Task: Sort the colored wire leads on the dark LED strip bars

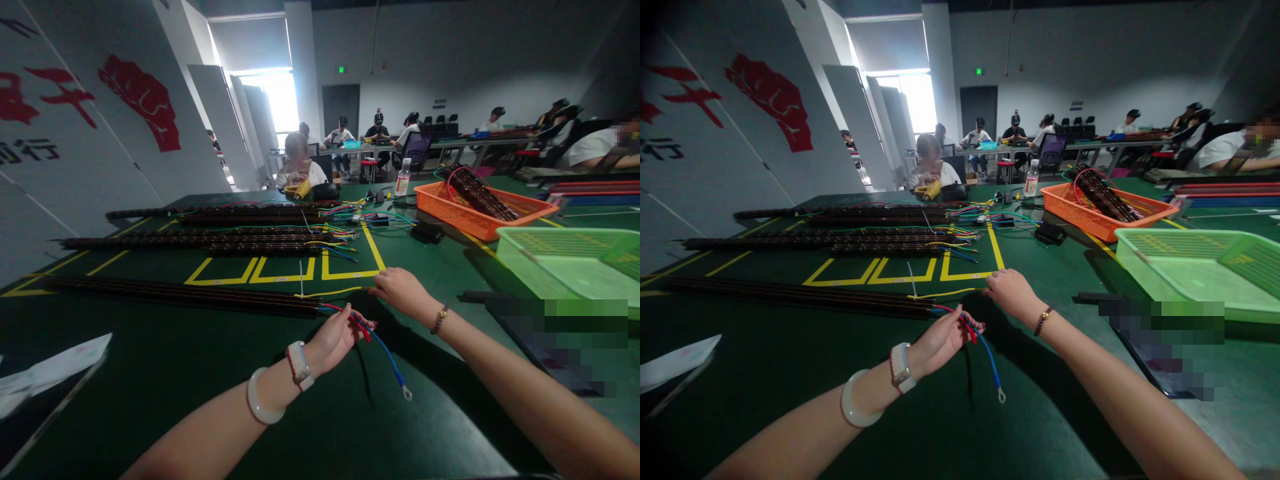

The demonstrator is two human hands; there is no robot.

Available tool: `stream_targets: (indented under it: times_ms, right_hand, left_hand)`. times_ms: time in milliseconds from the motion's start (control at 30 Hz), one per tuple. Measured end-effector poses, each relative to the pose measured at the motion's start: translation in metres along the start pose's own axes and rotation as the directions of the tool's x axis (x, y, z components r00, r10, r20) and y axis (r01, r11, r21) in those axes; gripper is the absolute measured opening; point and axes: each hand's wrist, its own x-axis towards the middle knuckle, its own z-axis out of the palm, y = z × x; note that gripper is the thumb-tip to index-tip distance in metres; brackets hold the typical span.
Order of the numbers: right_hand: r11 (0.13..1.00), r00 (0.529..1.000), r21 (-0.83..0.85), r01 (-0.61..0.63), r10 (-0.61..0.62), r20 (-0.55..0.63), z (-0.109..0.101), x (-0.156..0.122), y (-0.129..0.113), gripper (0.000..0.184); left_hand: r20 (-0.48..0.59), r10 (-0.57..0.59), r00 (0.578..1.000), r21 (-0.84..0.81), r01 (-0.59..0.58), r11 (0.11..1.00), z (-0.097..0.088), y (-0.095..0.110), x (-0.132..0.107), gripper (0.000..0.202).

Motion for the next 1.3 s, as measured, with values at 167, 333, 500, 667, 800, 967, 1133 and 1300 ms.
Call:
stream_targets:
  times_ms: [167, 333, 500, 667, 800, 967, 1133, 1300]
  right_hand:
    - [0.998, 0.997, 0.054, -0.009, 0.013, -0.073, 0.036, 0.004, 0.007, 0.025]
    - [0.983, 0.989, 0.182, 0.001, 0.026, -0.145, 0.052, 0.005, 0.013, 0.029]
    - [0.950, 0.987, 0.309, 0.045, 0.005, -0.160, 0.056, 0.000, 0.018, 0.029]
    - [0.908, 0.988, 0.405, 0.105, -0.049, -0.148, 0.055, -0.006, 0.019, 0.028]
    - [0.837, 0.994, 0.543, 0.060, 0.000, -0.111, 0.039, -0.007, 0.013, 0.032]
    - [0.780, 0.999, 0.626, 0.003, -0.025, 0.026, 0.004, -0.008, -0.006, 0.049]
    - [0.919, 0.972, 0.345, 0.191, -0.225, 0.062, -0.022, -0.021, -0.036, 0.046]
    - [0.965, 0.966, 0.146, 0.218, -0.235, 0.111, -0.027, -0.030, -0.059, 0.031]
  left_hand:
    - [0.015, 0.004, 1.000, -0.018, -0.004, 1.000, -0.001, 0.000, 0.000, 0.025]
    - [0.009, -0.010, 1.000, -0.023, 0.010, 1.000, 0.000, 0.000, 0.000, 0.024]
    - [0.022, -0.009, 1.000, -0.029, 0.009, 1.000, -0.001, 0.001, 0.000, 0.025]
    - [0.021, -0.040, 0.999, 0.000, 0.040, 0.999, -0.001, 0.003, -0.001, 0.025]
    - [0.015, -0.064, 0.998, 0.014, 0.064, 0.998, 0.000, 0.004, -0.002, 0.022]
    - [0.031, -0.040, 0.999, -0.020, 0.041, 0.999, -0.001, 0.004, 0.000, 0.024]
    - [-0.016, -0.080, 0.997, -0.036, 0.080, 0.996, -0.004, 0.002, 0.002, 0.025]
    - [0.031, -0.114, 0.993, -0.001, 0.114, 0.993, -0.004, 0.002, 0.001, 0.029]
